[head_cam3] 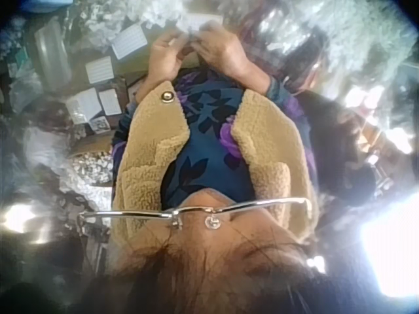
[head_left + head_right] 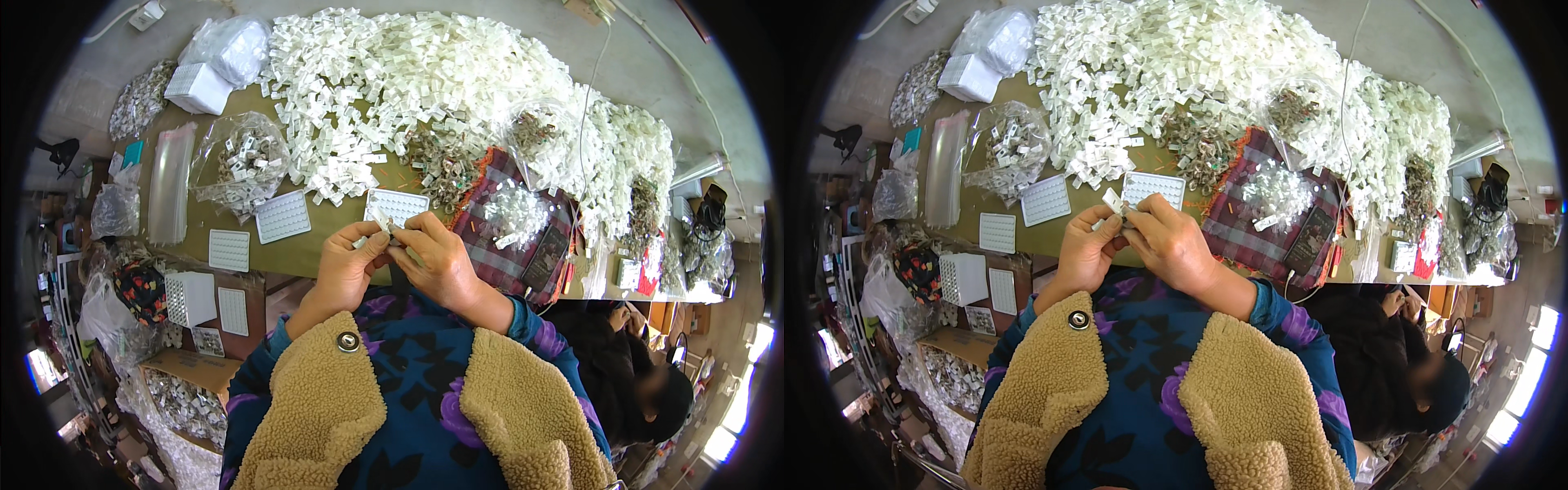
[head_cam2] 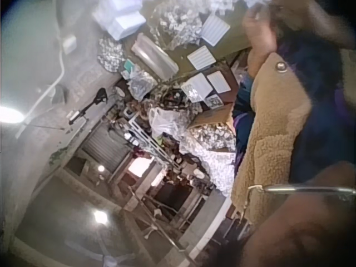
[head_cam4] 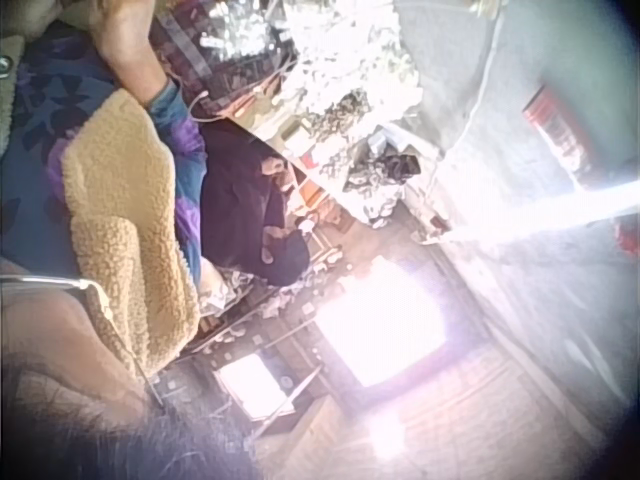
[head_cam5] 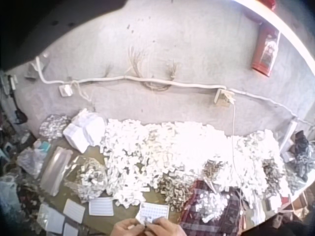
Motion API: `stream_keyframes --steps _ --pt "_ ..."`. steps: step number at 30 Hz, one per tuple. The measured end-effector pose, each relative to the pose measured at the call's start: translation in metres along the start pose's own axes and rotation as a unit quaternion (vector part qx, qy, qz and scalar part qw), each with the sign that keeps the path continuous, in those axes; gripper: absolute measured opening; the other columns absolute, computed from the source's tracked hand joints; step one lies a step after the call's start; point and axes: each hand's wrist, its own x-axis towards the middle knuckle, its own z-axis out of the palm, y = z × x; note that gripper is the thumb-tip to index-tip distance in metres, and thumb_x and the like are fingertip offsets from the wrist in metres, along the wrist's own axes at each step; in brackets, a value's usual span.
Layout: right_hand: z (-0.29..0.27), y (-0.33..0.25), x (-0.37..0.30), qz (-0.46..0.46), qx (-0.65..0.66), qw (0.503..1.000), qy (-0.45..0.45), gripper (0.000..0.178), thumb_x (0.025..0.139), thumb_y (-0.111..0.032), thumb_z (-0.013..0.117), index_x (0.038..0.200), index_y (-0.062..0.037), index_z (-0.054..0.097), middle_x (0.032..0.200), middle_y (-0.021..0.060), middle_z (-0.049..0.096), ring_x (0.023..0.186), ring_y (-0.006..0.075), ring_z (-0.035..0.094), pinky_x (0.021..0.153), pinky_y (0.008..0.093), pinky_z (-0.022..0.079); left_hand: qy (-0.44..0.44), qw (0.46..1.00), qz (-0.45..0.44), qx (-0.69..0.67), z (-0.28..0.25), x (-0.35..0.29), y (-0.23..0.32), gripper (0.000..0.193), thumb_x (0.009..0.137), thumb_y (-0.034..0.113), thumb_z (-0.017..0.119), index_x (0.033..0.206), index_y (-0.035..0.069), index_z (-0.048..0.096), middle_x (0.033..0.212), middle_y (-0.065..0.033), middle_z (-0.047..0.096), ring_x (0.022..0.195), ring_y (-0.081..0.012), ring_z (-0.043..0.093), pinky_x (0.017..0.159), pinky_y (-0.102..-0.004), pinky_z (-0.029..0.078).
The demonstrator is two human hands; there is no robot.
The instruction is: The person repeatedly picks small white plastic housings and metal contacts from a table, inserts the contacts into the housings, and places the assembled units into a white tray. The process is repeated continuously with both hands working in coordination.
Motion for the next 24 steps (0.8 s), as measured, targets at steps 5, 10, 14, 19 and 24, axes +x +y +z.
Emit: stream_keyframes --steps 5,10,14,19,24 --pt "0.001 0.006 -0.001 -0.056 -0.020 0.998 0.023 0.021 0.078 -0.001 0.072 0.098 0.0013 0.065 0.088 0.0106 0.056 0.065 0.0241 0.060 0.057 0.0338 0.051 0.018 0.990 0.043 0.135 0.004 0.000 0.001 0.016 0.088 0.006 0.070 0.101 -0.002 0.066 0.092 -0.0073 0.069 0.078 -0.0131 0.066 0.072 -0.0262 0.056" --pt "-0.004 -0.004 -0.006 0.169 0.137 0.976 0.015 0.017 0.080 0.001 0.070 0.095 0.0011 0.064 0.084 0.0074 0.055 0.057 0.0131 0.049 0.049 0.0271 0.040 0.048 0.979 0.099 0.173 0.009 0.000 0.008 0.019 0.088 0.006 0.069 0.105 -0.002 0.063 0.092 -0.0086 0.068 0.073 -0.0130 0.062 0.064 -0.0273 0.053" --pt "-0.008 -0.007 -0.005 0.230 0.205 0.951 -0.002 0.008 0.085 0.002 0.066 0.091 0.0013 0.060 0.081 0.0010 0.053 0.056 0.0007 0.044 0.048 0.0197 0.034 -0.005 0.980 0.119 0.156 0.013 -0.001 0.009 0.018 0.090 0.005 0.067 0.104 -0.001 0.060 0.094 -0.0087 0.066 0.075 -0.0130 0.062 0.064 -0.0276 0.056" --pt "-0.010 -0.006 -0.005 0.203 0.147 0.968 0.016 0.010 0.079 -0.001 0.070 0.085 -0.0007 0.062 0.078 0.0061 0.055 0.057 0.0104 0.049 0.049 0.0264 0.040 -0.045 0.974 0.130 0.179 0.019 -0.002 0.010 0.014 0.092 0.004 0.065 0.103 0.000 0.057 0.098 -0.0077 0.062 0.080 -0.0114 0.062 0.066 -0.0277 0.060" --pt "-0.009 -0.005 -0.002 0.137 0.076 0.986 0.052 0.011 0.078 -0.001 0.070 0.083 -0.0009 0.060 0.076 0.0064 0.055 0.056 0.0120 0.051 0.050 0.0270 0.041 -0.055 0.954 0.190 0.226 0.026 -0.002 0.008 0.018 0.089 0.006 0.068 0.101 -0.002 0.058 0.095 -0.0085 0.061 0.079 -0.0136 0.063 0.068 -0.0276 0.057"
